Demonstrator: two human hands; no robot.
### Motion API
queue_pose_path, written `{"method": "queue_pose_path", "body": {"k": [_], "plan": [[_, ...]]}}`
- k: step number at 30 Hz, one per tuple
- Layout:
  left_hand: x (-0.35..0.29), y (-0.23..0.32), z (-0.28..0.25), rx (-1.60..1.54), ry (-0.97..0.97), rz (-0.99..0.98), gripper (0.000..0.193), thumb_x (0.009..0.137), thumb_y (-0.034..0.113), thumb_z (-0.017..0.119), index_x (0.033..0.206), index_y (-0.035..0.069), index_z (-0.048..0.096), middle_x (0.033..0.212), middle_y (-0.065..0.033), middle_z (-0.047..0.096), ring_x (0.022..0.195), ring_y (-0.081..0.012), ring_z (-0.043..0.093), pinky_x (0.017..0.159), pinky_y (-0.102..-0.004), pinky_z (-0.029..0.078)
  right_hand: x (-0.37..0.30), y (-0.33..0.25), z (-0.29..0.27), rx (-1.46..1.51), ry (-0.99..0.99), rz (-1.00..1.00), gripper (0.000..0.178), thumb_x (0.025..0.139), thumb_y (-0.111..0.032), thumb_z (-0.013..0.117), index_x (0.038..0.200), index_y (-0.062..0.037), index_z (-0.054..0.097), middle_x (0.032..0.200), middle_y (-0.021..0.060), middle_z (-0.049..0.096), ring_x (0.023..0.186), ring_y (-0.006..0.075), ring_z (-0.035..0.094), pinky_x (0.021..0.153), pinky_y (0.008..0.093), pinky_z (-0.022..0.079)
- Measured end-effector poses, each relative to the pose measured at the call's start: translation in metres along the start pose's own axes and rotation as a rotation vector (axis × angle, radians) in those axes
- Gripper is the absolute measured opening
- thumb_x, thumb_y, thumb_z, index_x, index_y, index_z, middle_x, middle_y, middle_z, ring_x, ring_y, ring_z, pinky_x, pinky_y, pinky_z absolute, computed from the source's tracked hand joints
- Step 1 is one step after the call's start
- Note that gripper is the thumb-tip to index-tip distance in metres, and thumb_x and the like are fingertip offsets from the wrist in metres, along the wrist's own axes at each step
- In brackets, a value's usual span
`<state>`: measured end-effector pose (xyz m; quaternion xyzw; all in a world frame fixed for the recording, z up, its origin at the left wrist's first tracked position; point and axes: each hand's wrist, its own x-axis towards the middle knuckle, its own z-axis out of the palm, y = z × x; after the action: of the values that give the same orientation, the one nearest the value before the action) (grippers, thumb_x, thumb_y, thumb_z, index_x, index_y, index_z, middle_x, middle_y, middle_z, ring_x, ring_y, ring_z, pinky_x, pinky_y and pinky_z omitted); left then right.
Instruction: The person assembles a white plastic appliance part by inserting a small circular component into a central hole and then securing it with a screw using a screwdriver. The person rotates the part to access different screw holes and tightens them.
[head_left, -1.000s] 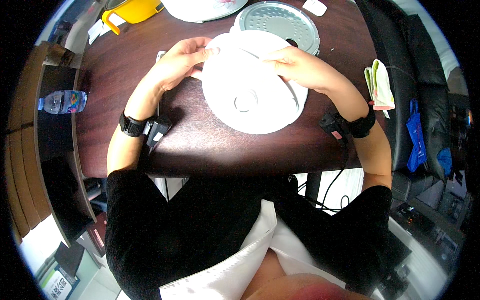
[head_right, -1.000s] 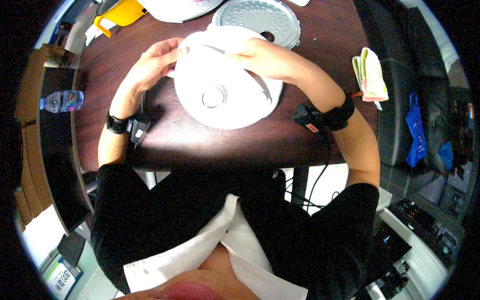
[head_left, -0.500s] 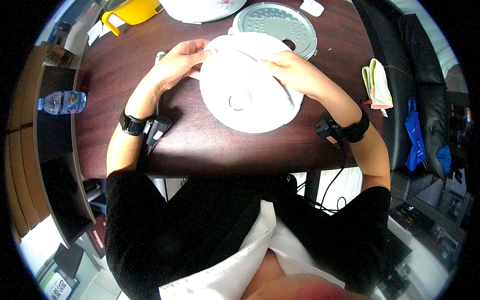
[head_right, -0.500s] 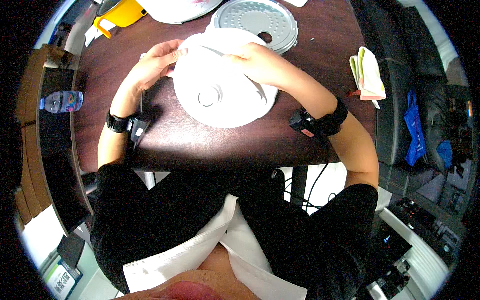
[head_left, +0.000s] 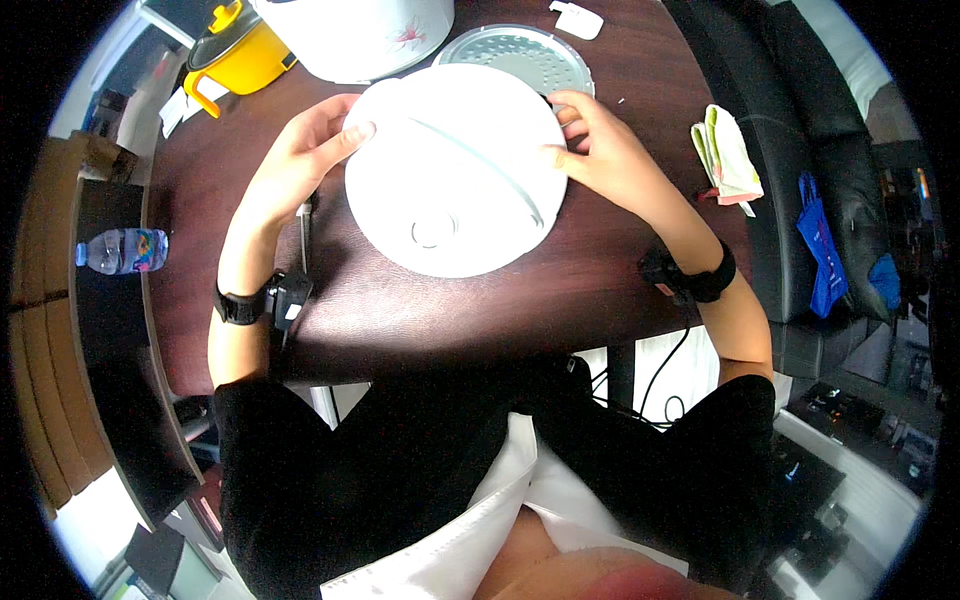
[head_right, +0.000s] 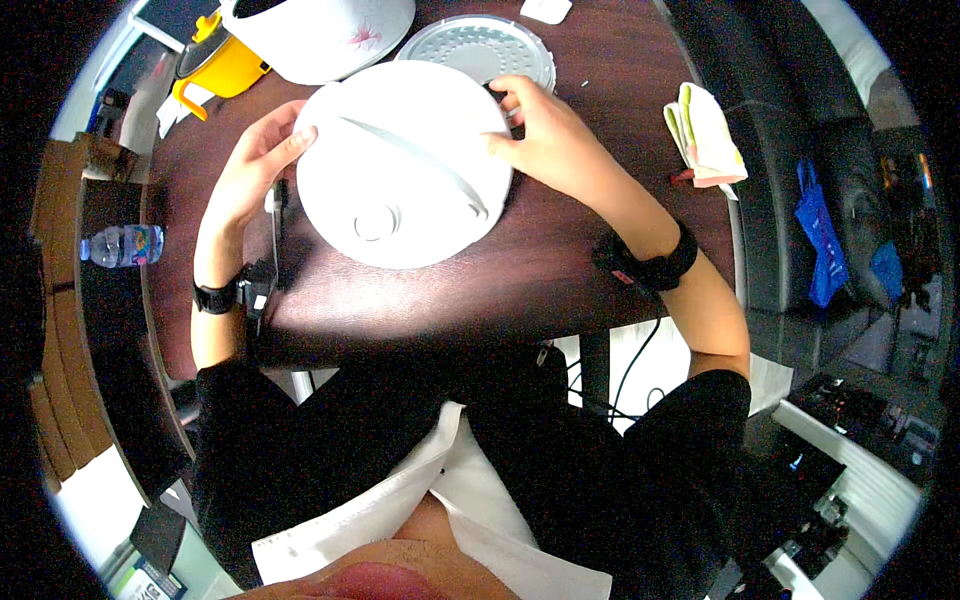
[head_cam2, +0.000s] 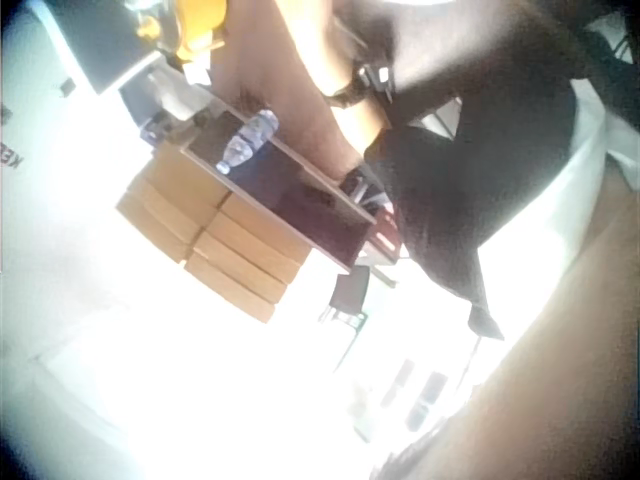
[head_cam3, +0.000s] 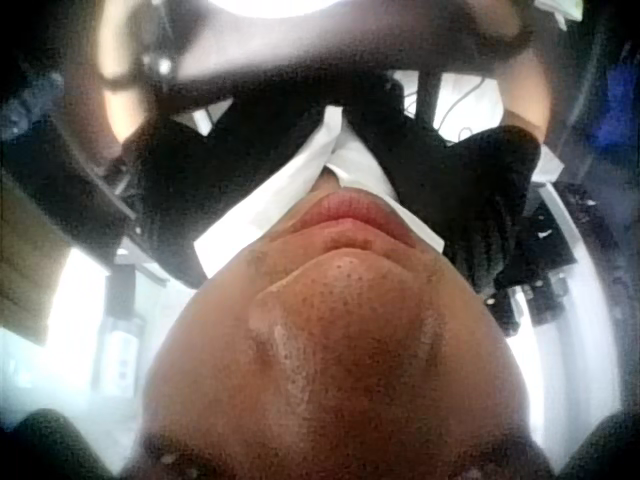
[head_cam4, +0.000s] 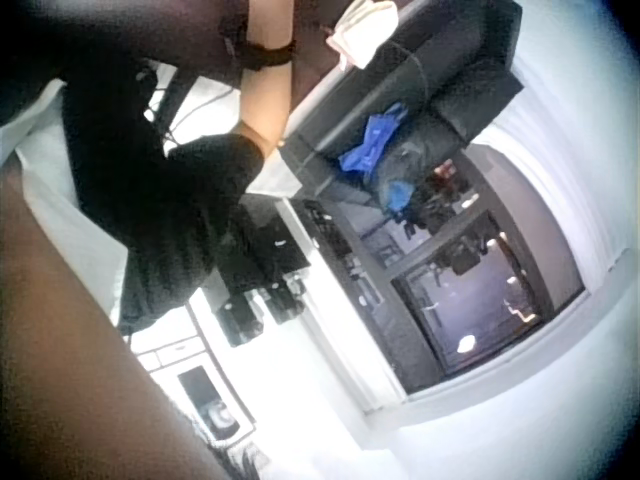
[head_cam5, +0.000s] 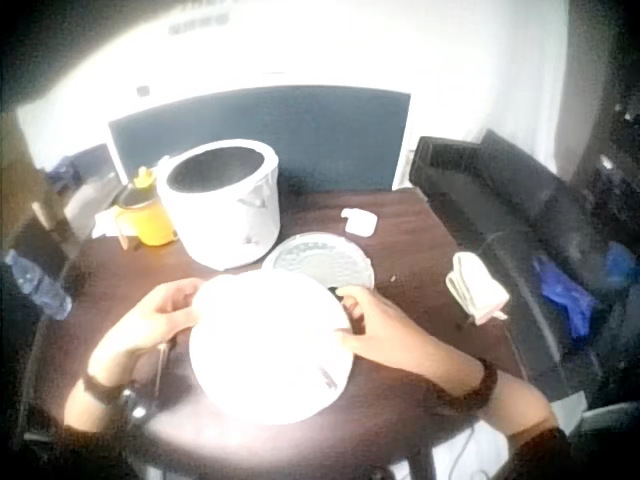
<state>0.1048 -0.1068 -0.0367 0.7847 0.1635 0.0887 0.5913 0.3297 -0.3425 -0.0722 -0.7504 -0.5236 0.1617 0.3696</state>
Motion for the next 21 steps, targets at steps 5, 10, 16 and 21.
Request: {"method": "queue_pose_path", "body": {"k": [5, 10, 16, 21], "plan": [[-0.013, 0.019, -0.005, 0.021, -0.007, 0.151, 0.040, 0.090, 0.020, 0.059, 0.121, -0.004, 0.049, 0.106, -0.0102, 0.061, 0.100, -0.0144, 0.057, 0.088, -0.0278, 0.044, -0.002, -0.007, -0.001, 0.498, -0.152, 0.014, 0.066, 0.077, -0.012, 0.073, 0.127, 0.0030, 0.033, 0.113, 0.0149, 0.054, 0.107, 0.0176, 0.054, 0.090, 0.0305, 0.045], [-0.040, 0.045, -0.012, 0.151, 0.009, 0.165, 0.033, 0.083, 0.010, 0.066, 0.111, -0.001, 0.054, 0.103, -0.0071, 0.061, 0.097, -0.0131, 0.057, 0.085, -0.0279, 0.045, -0.030, -0.051, -0.014, 0.276, -0.025, -0.152, 0.059, 0.074, -0.011, 0.076, 0.117, -0.0008, 0.038, 0.111, 0.0127, 0.055, 0.106, 0.0173, 0.054, 0.089, 0.0284, 0.045], [-0.056, 0.028, -0.021, 0.455, -0.123, 0.311, 0.021, 0.068, -0.003, 0.067, 0.087, 0.001, 0.062, 0.098, -0.0092, 0.064, 0.113, -0.0274, 0.055, 0.095, -0.0390, 0.043, -0.057, -0.074, 0.011, -0.094, -0.039, -0.674, 0.014, 0.076, -0.006, 0.066, 0.086, -0.0024, 0.057, 0.081, 0.0108, 0.056, 0.072, 0.0236, 0.060, 0.060, 0.0340, 0.050], [-0.066, 0.009, -0.025, 0.650, -0.067, 0.297, 0.021, 0.067, -0.006, 0.066, 0.087, 0.003, 0.064, 0.109, -0.0093, 0.064, 0.119, -0.0292, 0.051, 0.099, -0.0417, 0.041, -0.063, -0.071, 0.038, -0.162, -0.203, -0.704, 0.016, 0.078, -0.007, 0.062, 0.092, -0.0020, 0.057, 0.087, 0.0088, 0.056, 0.082, 0.0232, 0.057, 0.070, 0.0331, 0.049]]}}
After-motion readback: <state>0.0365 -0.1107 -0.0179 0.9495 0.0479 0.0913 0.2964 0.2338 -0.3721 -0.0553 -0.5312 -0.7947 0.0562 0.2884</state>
